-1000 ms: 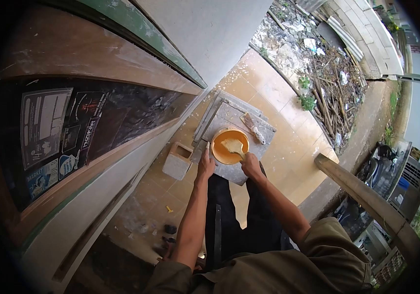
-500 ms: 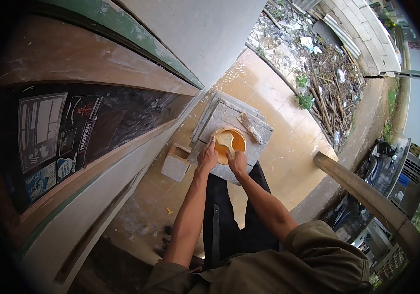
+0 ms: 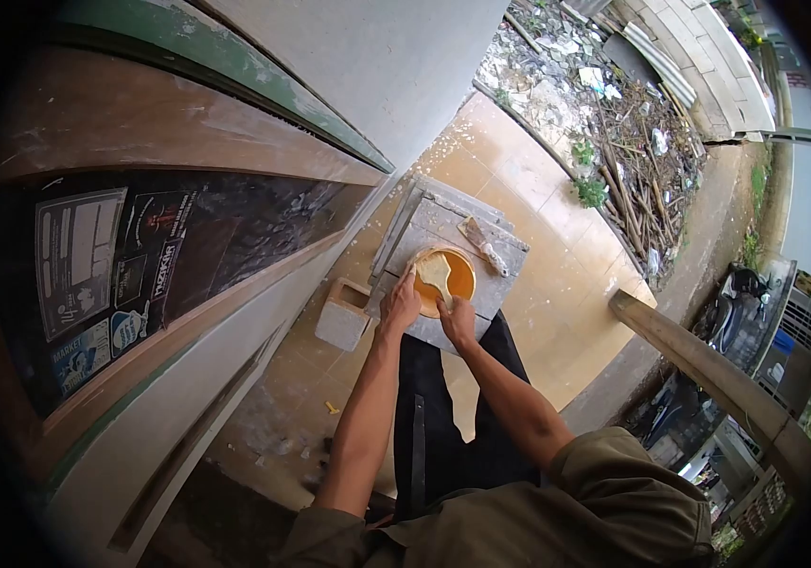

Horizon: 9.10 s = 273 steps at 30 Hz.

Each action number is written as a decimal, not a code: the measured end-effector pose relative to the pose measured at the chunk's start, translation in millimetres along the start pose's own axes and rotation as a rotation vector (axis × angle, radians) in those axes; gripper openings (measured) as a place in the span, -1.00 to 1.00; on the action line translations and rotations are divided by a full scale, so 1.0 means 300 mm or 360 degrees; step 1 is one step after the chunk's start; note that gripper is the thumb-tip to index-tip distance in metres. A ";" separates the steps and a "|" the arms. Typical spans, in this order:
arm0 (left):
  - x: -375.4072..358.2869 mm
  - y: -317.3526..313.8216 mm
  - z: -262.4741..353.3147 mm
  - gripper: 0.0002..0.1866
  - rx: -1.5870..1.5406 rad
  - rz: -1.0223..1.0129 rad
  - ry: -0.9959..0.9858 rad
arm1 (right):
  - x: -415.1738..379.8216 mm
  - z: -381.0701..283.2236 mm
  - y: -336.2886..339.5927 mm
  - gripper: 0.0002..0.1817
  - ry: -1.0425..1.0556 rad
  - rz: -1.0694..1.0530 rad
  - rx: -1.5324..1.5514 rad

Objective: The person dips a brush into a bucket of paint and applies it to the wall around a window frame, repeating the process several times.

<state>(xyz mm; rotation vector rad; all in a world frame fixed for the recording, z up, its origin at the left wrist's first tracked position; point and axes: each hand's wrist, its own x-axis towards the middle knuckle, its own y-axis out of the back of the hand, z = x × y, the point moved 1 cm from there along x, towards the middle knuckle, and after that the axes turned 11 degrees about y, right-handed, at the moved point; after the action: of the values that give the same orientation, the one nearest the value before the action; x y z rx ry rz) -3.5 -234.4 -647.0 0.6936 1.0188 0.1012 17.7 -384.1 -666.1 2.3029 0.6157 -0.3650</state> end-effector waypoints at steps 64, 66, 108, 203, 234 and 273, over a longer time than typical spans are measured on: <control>-1.369 2.069 0.480 -0.50 0.0542 0.2692 -0.0446 | 0.312 -1.623 1.103 -0.50 0.1473 -0.0037 0.1310; -1.371 2.066 0.477 -0.50 0.0457 0.2752 -0.0516 | 0.309 -1.668 1.119 -0.51 0.1557 -0.0019 0.1395; -1.376 2.055 0.491 -0.56 0.0512 0.2807 -0.0617 | 0.312 -1.829 1.138 -0.54 0.1684 0.0070 0.1553; -1.385 2.048 0.508 -0.63 0.0382 0.2786 -0.0784 | 0.383 -1.399 0.876 -0.53 0.1421 0.0000 0.1303; -1.384 2.048 0.498 -0.59 0.0374 0.2767 -0.0794 | 0.144 -2.186 1.228 -0.42 0.2015 0.0185 0.1595; -1.434 1.969 0.497 -0.76 0.0211 0.2856 -0.0935 | 0.195 -1.245 0.946 -0.50 0.1209 0.0185 0.1092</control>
<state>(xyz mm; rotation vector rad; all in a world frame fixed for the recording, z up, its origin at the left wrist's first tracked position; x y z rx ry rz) 22.9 -10.3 63.8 1.4622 -0.4116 1.2958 247.2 -281.1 -265.8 3.1319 0.7887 0.4659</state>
